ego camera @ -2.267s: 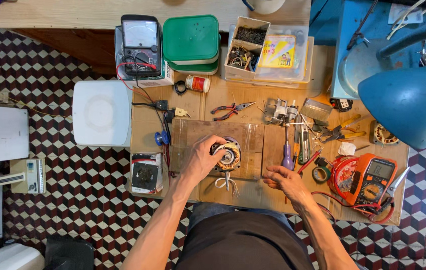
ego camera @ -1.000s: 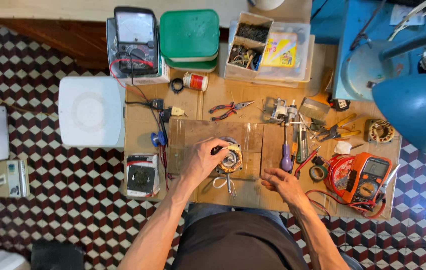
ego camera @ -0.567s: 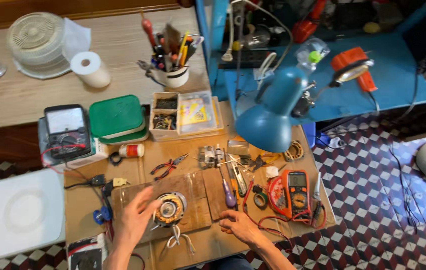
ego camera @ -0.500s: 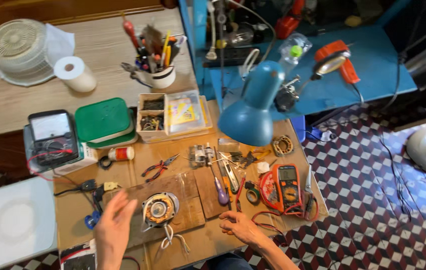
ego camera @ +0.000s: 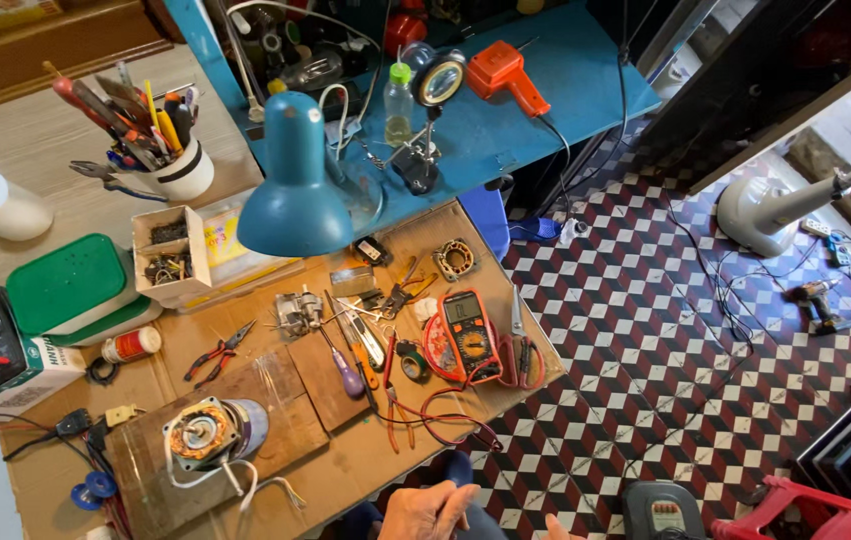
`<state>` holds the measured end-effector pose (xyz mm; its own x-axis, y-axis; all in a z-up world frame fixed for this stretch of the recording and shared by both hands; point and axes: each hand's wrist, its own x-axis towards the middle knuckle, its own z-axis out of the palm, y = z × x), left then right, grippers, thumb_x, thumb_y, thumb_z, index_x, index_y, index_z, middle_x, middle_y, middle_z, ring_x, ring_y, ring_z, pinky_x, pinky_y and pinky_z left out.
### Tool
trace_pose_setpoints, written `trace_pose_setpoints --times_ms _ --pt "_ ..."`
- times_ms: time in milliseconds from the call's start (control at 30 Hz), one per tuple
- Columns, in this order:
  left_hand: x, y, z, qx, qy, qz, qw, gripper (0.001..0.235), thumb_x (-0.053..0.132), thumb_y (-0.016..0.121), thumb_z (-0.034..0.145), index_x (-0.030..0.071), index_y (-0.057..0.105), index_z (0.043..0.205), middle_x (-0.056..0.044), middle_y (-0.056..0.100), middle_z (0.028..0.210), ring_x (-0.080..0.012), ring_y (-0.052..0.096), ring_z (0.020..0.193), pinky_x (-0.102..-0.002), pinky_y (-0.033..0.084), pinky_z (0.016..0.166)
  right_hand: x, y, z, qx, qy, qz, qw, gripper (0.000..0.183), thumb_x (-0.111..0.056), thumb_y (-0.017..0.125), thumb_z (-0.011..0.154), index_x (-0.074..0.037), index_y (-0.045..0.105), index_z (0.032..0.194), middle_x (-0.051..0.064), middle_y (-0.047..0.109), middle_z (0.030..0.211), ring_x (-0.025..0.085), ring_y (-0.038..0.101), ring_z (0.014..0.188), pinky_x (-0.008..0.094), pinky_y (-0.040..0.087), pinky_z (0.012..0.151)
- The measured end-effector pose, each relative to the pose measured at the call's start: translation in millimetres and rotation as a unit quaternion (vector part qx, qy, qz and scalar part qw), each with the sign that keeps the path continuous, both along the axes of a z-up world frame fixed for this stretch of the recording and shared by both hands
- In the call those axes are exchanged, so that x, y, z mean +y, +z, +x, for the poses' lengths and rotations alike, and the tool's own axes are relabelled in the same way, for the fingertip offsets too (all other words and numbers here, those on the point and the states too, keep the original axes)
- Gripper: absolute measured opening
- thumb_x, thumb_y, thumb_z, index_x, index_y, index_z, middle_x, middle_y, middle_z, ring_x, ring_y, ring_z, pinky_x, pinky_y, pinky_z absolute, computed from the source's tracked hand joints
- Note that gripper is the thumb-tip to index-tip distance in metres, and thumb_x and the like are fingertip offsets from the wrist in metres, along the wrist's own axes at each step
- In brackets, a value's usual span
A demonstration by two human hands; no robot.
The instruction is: The person tests wires with a multimeter, then assembles a motor by placing a stator into a housing and connecting wires. They handle small parts from a compartmentalized box and use pliers to strip wire insulation.
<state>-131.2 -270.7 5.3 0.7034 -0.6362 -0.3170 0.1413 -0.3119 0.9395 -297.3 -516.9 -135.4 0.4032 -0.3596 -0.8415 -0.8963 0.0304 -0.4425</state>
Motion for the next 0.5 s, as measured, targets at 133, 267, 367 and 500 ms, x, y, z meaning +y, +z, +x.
trace_pose_setpoints --times_ms 133,267,367,500 --pt "-49.0 -6.9 -22.2 0.015 0.016 0.126 0.992 0.039 0.034 0.075 0.097 0.005 0.075 0.07 -0.006 0.068 0.056 -0.0124 0.068 0.051 -0.028 0.052 0.054 -42.7 -19.7 -9.1 -0.019 0.026 -0.005 0.999 0.031 -0.032 0.074 0.091 -0.002 0.081 0.089 0.006 0.068 0.06 0.01 0.062 0.052 0.026 0.049 0.053" --pt "-117.1 -28.3 -22.9 -0.175 0.098 0.071 0.977 0.025 0.026 0.078 0.092 0.006 0.07 0.08 -0.004 0.073 0.072 -0.0132 0.069 0.066 -0.029 0.053 0.061 -111.8 -41.0 13.1 -0.058 0.084 -0.017 0.995 0.031 -0.034 0.077 0.089 -0.004 0.081 0.087 0.004 0.07 0.061 0.008 0.064 0.056 0.025 0.051 0.057" --pt "-180.0 -38.0 -23.7 0.005 0.194 0.009 0.981 0.022 0.023 0.079 0.084 0.007 0.064 0.088 0.0 0.072 0.079 -0.0094 0.071 0.076 -0.027 0.058 0.066 -162.2 -39.2 38.3 -0.078 0.139 -0.044 0.986 0.03 -0.036 0.079 0.087 -0.005 0.082 0.086 0.003 0.07 0.062 0.007 0.066 0.059 0.024 0.052 0.059" --pt "-246.7 -48.2 -20.1 0.013 0.278 0.007 0.96 0.027 0.027 0.083 0.084 0.004 0.068 0.082 -0.005 0.074 0.07 -0.0132 0.071 0.068 -0.027 0.056 0.065 -228.9 -22.1 96.7 -0.135 0.149 -0.11 0.973 0.035 -0.036 0.076 0.091 -0.002 0.076 0.082 0.007 0.068 0.064 0.011 0.065 0.06 0.027 0.051 0.058"
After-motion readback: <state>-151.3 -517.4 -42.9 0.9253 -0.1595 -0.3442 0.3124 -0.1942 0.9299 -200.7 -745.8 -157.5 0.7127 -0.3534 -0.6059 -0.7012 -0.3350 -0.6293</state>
